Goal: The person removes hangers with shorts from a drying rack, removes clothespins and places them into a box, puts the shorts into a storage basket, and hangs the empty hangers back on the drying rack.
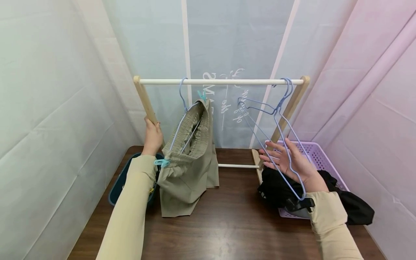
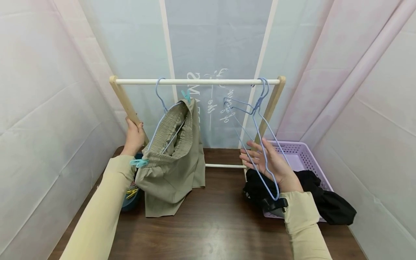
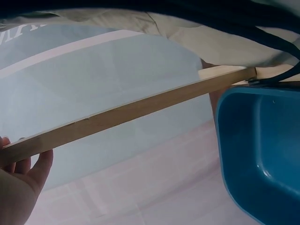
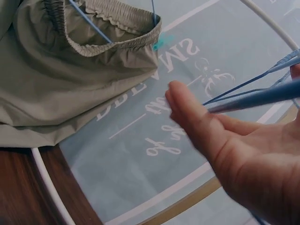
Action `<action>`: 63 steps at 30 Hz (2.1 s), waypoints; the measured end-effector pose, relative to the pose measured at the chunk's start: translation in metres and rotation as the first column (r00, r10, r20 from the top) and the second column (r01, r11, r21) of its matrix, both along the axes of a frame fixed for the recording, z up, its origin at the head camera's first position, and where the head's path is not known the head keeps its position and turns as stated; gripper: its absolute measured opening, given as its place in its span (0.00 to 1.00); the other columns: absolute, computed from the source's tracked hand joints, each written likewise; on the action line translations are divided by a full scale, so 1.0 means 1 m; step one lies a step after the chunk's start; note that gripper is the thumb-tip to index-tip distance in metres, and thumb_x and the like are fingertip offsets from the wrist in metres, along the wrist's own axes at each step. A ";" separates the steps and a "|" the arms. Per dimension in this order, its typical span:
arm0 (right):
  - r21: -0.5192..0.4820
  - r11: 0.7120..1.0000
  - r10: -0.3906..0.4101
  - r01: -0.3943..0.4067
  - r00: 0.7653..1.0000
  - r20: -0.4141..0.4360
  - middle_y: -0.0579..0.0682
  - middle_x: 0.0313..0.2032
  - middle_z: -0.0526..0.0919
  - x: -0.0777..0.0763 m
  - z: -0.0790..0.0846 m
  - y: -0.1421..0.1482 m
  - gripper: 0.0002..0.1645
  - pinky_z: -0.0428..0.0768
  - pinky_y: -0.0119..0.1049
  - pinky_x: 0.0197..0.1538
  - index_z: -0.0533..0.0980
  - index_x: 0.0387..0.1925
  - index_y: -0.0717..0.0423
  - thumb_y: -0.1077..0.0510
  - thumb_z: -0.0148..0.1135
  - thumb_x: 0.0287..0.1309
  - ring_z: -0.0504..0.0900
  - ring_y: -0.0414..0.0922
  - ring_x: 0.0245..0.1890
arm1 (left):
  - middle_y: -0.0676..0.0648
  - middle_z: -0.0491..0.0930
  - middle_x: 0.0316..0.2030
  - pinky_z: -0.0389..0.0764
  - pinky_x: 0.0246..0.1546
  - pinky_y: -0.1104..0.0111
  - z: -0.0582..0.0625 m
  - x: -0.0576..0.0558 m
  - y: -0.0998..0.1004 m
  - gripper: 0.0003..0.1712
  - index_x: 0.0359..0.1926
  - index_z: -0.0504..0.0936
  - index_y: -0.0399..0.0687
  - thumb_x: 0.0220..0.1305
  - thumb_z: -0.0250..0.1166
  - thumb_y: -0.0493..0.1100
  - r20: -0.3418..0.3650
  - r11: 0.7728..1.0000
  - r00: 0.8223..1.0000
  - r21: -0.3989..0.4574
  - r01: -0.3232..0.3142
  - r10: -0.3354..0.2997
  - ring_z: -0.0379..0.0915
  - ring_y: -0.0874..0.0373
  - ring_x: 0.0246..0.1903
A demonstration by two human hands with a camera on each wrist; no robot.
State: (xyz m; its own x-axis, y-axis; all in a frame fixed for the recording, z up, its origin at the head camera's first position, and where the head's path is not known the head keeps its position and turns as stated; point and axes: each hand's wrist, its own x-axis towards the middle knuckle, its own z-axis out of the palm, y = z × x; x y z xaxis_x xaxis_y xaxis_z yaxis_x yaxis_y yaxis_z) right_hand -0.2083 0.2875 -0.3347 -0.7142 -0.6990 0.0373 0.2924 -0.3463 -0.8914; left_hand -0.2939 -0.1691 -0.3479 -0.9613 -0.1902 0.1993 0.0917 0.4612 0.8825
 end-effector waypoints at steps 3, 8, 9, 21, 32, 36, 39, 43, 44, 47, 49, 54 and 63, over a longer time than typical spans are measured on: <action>-0.041 0.999 -0.001 -0.001 1.000 -0.030 0.46 0.60 0.75 0.000 -0.008 -0.001 0.45 0.75 0.35 0.62 0.14 0.68 0.64 0.40 0.20 0.73 0.74 0.43 0.62 | 0.28 0.55 0.67 0.65 0.63 0.46 0.000 0.001 0.000 0.30 0.72 0.36 0.43 0.77 0.36 0.43 -0.003 1.000 1.000 0.001 -0.008 0.008 0.59 0.37 0.66; -0.083 0.997 -0.010 0.010 1.000 0.000 0.48 0.60 0.75 0.000 -0.018 -0.003 0.48 0.74 0.34 0.63 0.12 0.66 0.63 0.37 0.22 0.72 0.74 0.44 0.62 | 0.29 0.56 0.67 0.66 0.62 0.46 0.001 0.001 0.002 0.29 0.72 0.37 0.44 0.77 0.36 0.43 -0.005 1.000 1.000 0.000 -0.007 0.007 0.60 0.38 0.66; -0.093 0.995 -0.017 0.019 1.000 0.026 0.48 0.60 0.75 0.000 -0.021 -0.003 0.48 0.74 0.34 0.63 0.12 0.67 0.62 0.37 0.22 0.71 0.75 0.44 0.62 | 0.30 0.56 0.67 0.66 0.62 0.46 0.001 0.001 0.002 0.29 0.72 0.37 0.45 0.77 0.36 0.43 0.000 1.000 1.000 0.003 -0.005 0.005 0.60 0.38 0.66; -0.533 0.840 0.235 -0.105 0.955 0.181 0.64 0.66 0.67 -0.006 -0.063 -0.012 0.45 0.61 0.37 0.72 0.62 0.66 0.66 0.36 0.18 0.70 0.66 0.54 0.69 | 0.30 0.55 0.67 0.66 0.63 0.46 0.001 0.002 0.003 0.29 0.72 0.35 0.45 0.77 0.35 0.42 0.007 1.000 1.000 0.014 -0.004 0.004 0.59 0.39 0.66; -0.554 0.824 0.049 0.120 0.959 0.279 0.63 0.59 0.75 0.000 -0.096 -0.032 0.38 0.70 0.38 0.67 0.69 0.60 0.69 0.43 0.23 0.75 0.74 0.52 0.63 | 0.30 0.54 0.67 0.65 0.63 0.46 -0.001 0.000 0.003 0.29 0.72 0.36 0.45 0.77 0.35 0.42 -0.001 1.000 1.000 0.015 0.005 -0.005 0.59 0.39 0.66; -0.372 0.901 -0.139 0.222 0.961 0.238 0.56 0.55 0.80 0.006 -0.097 -0.050 0.32 0.74 0.34 0.62 0.73 0.56 0.62 0.50 0.24 0.77 0.79 0.46 0.58 | 0.30 0.54 0.68 0.65 0.63 0.46 0.000 0.000 0.002 0.29 0.72 0.35 0.45 0.77 0.35 0.42 0.005 1.000 1.000 0.013 0.008 -0.008 0.58 0.40 0.67; -0.250 0.928 -0.230 0.276 0.953 0.198 0.52 0.53 0.82 0.008 -0.092 -0.068 0.28 0.76 0.31 0.60 0.75 0.54 0.57 0.53 0.26 0.77 0.80 0.43 0.55 | 0.30 0.53 0.68 0.66 0.63 0.47 0.000 0.000 0.000 0.30 0.72 0.33 0.46 0.77 0.35 0.42 0.016 1.000 1.000 0.009 0.004 -0.004 0.58 0.40 0.67; -0.154 0.938 -0.286 0.310 0.945 0.159 0.48 0.50 0.83 0.010 -0.084 -0.092 0.25 0.77 0.30 0.58 0.75 0.52 0.54 0.55 0.29 0.77 0.81 0.40 0.53 | 0.30 0.53 0.69 0.66 0.63 0.47 0.001 0.000 0.000 0.31 0.73 0.32 0.46 0.77 0.34 0.42 0.021 1.000 1.000 0.006 -0.004 0.004 0.58 0.40 0.67; -0.132 0.939 -0.298 0.318 0.943 0.150 0.47 0.49 0.83 0.011 -0.081 -0.098 0.24 0.77 0.30 0.58 0.75 0.51 0.53 0.56 0.29 0.77 0.81 0.39 0.52 | 0.30 0.53 0.69 0.65 0.63 0.47 0.001 0.000 0.000 0.31 0.73 0.31 0.46 0.77 0.34 0.42 0.025 1.000 1.000 0.005 -0.006 0.005 0.58 0.40 0.67; -0.070 0.932 -0.341 0.354 0.927 0.153 0.46 0.46 0.84 0.011 -0.072 -0.115 0.21 0.78 0.29 0.56 0.76 0.49 0.52 0.57 0.33 0.76 0.82 0.39 0.50 | 0.30 0.54 0.68 0.66 0.63 0.47 0.001 0.000 0.001 0.31 0.73 0.31 0.46 0.77 0.34 0.42 0.030 1.000 0.999 -0.004 -0.013 0.013 0.59 0.40 0.67; -0.035 0.926 -0.368 0.377 0.917 0.154 0.46 0.44 0.85 0.010 -0.066 -0.126 0.19 0.79 0.29 0.55 0.76 0.48 0.53 0.59 0.36 0.76 0.82 0.39 0.49 | 0.30 0.55 0.68 0.66 0.62 0.47 0.001 0.000 0.001 0.31 0.73 0.31 0.46 0.77 0.34 0.42 0.031 1.000 0.999 -0.008 -0.011 0.011 0.59 0.40 0.67; 0.033 0.915 -0.403 0.402 0.908 0.114 0.45 0.42 0.84 0.008 -0.045 -0.156 0.19 0.79 0.29 0.54 0.69 0.58 0.64 0.60 0.41 0.74 0.82 0.39 0.47 | 0.30 0.54 0.68 0.66 0.62 0.47 0.001 -0.001 0.000 0.31 0.73 0.31 0.47 0.77 0.33 0.43 0.026 1.000 1.000 0.003 0.006 -0.006 0.58 0.40 0.67; 0.054 0.941 -0.336 0.334 0.941 0.036 0.47 0.45 0.84 0.014 -0.014 -0.211 0.29 0.79 0.29 0.54 0.55 0.67 0.76 0.57 0.36 0.75 0.82 0.39 0.47 | 0.31 0.55 0.68 0.66 0.62 0.47 -0.002 -0.001 0.000 0.30 0.73 0.33 0.48 0.77 0.34 0.44 0.012 1.000 1.000 0.010 -0.003 0.002 0.59 0.40 0.67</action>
